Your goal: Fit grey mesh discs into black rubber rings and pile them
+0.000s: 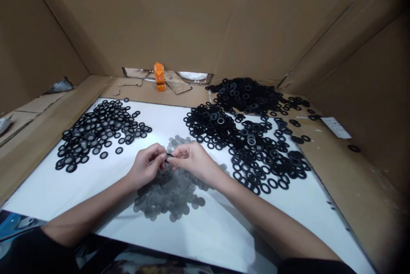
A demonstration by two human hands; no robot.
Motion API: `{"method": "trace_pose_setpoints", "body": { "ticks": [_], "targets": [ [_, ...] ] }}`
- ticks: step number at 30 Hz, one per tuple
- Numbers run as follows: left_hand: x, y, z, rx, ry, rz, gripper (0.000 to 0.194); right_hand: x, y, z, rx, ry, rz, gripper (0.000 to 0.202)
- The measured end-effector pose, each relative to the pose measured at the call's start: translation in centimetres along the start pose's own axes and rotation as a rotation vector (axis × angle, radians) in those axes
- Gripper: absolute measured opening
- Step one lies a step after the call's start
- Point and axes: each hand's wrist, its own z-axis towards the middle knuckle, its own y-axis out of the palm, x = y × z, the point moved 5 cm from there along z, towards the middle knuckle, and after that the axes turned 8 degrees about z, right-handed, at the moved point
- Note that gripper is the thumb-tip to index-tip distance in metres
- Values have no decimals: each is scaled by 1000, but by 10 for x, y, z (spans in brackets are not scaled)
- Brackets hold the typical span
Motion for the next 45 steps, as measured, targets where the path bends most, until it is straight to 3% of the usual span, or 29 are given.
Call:
{"method": "trace_pose_setpoints", "body": {
  "ticks": [4, 8, 17, 21, 28, 32, 38, 45],
  "targets": [
    [4, -2, 4, -51, -2, 3, 20, 0, 2, 2, -30, 7, 67, 15],
    [5, -5, 1, 55, -4, -159, 20, -4, 8, -1, -114, 7, 317, 20],
    [3, -4, -7, 128, 2, -279, 22, 3, 10, 0, -26, 8, 431, 21],
    [1, -4, -7, 114, -21, -307, 22, 1, 11, -3, 26, 17, 402, 21],
    [-4, 0, -9, 54, -57, -285, 25, -9, 8, -7, 98, -8, 76, 13],
    [-5, 2, -9, 12, -46, -270, 17, -8, 8, -6, 80, -17, 158, 13],
    [-5, 0, -7, 38, -23, -271, 17, -2, 10, -3, 46, 2, 340, 19],
    [-5, 2, -6, 28, -60, -345, 18, 1, 9, -4, 115, 9, 332, 19]
  ]
}}
